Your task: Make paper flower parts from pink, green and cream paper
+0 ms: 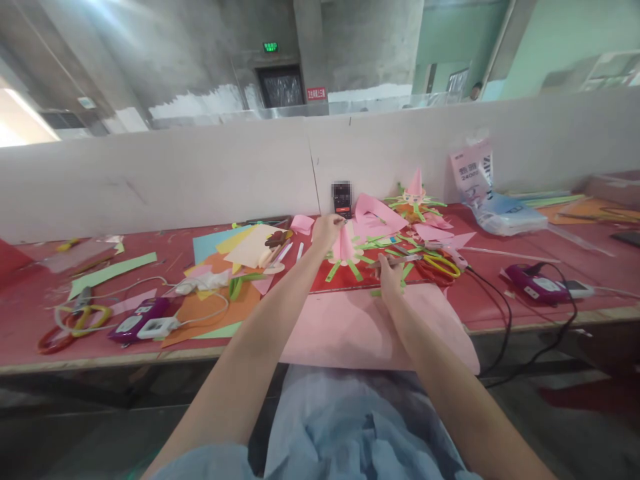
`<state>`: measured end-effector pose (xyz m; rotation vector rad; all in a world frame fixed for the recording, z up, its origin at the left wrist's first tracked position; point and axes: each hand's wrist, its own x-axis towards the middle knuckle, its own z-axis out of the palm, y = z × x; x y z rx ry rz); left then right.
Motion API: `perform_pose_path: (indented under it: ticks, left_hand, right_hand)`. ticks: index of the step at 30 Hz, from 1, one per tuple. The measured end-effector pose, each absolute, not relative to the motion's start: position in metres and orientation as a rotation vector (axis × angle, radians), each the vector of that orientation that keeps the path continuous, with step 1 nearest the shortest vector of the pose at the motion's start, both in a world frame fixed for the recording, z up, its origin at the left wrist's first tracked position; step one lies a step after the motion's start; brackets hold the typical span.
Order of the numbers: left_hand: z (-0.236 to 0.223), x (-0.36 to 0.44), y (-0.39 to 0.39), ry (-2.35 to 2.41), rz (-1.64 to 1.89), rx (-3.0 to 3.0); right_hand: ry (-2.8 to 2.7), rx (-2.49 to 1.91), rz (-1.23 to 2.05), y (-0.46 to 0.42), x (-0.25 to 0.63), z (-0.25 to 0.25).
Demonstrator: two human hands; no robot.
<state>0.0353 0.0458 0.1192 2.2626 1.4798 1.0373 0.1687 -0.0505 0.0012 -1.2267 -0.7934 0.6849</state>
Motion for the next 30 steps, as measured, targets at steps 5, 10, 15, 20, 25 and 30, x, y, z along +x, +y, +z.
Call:
perform_pose_path:
  ticks: [5, 10, 15, 20, 25, 30]
  left_hand:
    - [0.101, 0.032, 0.043, 1.278, 0.946, 2.276]
    - [0.090, 0.026, 0.030, 1.193, 1.016, 2.130]
    - [0.060, 0.007, 0.010, 1.231, 1.255, 2.062]
    - [0.026, -0.009, -0.010, 1.532, 1.190, 1.989]
    - [0.025, -0.013, -0.014, 1.754, 1.100, 1.904]
    - [0.024, -0.010, -0.013, 1.599, 1.053, 1.751]
  right_hand:
    - [-0.825, -1.228, 0.653, -0.053, 0.168, 0.003]
    - [-0.837, -1.113, 0.679, -0.060, 0.165, 0.008]
    - [-0.992, -1.131, 0.723, -0.061, 0.161, 0.009]
    - [-1.190, -1.133, 0.725, -0.060, 0.164, 0.008]
    - [-1.208, -1.124, 0.750, -0.058, 0.167, 0.006]
    - [-1.146, -1.101, 0.744, -0.060, 0.166, 0.007]
